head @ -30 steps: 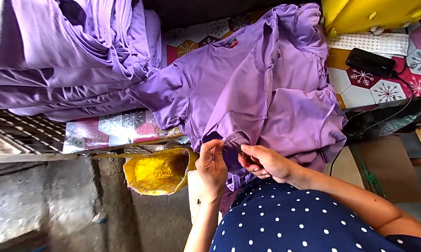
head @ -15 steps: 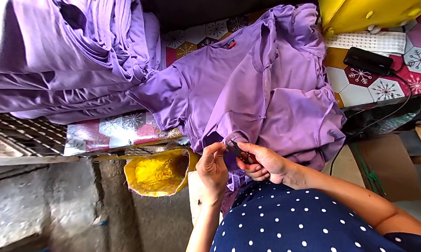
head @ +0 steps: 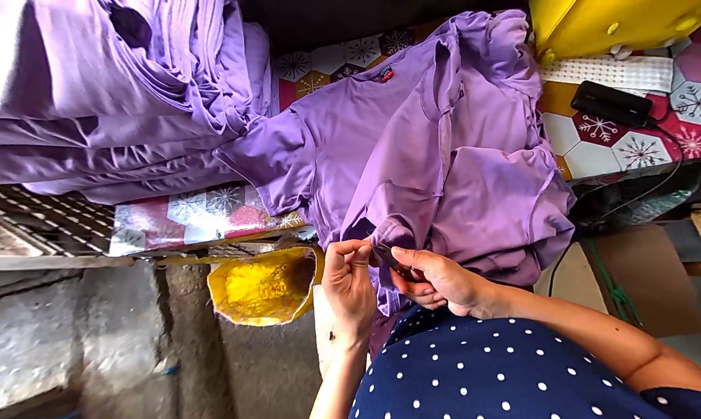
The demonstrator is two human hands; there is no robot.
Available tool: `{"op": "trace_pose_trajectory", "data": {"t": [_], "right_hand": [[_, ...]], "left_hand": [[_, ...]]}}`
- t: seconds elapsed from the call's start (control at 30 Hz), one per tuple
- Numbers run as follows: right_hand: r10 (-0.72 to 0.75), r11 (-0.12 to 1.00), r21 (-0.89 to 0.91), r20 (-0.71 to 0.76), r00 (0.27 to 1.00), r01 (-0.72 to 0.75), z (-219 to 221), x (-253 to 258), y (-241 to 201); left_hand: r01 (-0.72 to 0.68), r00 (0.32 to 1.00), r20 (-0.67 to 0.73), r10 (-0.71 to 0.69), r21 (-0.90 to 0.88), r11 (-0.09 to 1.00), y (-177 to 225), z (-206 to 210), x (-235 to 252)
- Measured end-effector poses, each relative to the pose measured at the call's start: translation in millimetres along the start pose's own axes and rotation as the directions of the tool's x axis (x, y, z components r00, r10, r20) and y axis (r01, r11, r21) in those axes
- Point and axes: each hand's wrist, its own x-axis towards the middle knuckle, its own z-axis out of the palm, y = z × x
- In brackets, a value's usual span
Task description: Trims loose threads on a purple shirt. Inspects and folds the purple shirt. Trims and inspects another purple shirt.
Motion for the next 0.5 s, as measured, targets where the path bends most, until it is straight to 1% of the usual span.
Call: {"op": "trace_pose_trajectory", "data": {"t": [0.13, 0.3, 0.37, 0.4, 0.43, 0.47, 0.5], "right_hand": [[-0.022, 1.0, 0.015, -0.036, 0.999, 0.023, 2.6, -0.7, 0.0], [-0.001, 0.999, 0.032, -0.074, 0.997, 0.003, 5.0, -2.3, 0.7], [0.002, 1.0, 0.013, -0.082, 0.997, -0.001, 5.4, -2.6, 0.8], [-0.02, 1.0, -0.016, -0.093, 0.995, 0.019, 5.6, -2.9, 1.2], [-0.079, 0.995, -0.07, -0.115, 0.99, 0.071, 5.9, -3.4, 2.0], [-0.193, 0.973, -0.158, -0.152, 0.969, 0.169, 5.8, -3.9, 3.9], [-0.359, 0.913, -0.276, -0.187, 0.914, 0.302, 3.9, -3.0, 7.3]], "left_hand": [[-0.011, 1.0, 0.004, 0.011, 0.003, 1.0, 0.0, 2.2, -1.0], [-0.02, 1.0, -0.003, 0.02, 0.025, 1.0, 0.3, 4.9, -2.2], [-0.019, 1.0, -0.003, 0.019, 0.019, 1.0, 0.1, 5.8, -2.8], [-0.02, 1.0, -0.004, 0.02, 0.013, 1.0, -0.7, 6.1, -2.9], [-0.016, 1.0, -0.004, 0.016, 0.01, 1.0, -1.3, 6.4, -2.7], [-0.006, 1.0, -0.003, 0.006, 0.007, 1.0, -1.4, 6.6, -2.4], [0.008, 1.0, 0.0, -0.008, 0.004, 1.0, -1.1, 6.4, -1.9]]}}
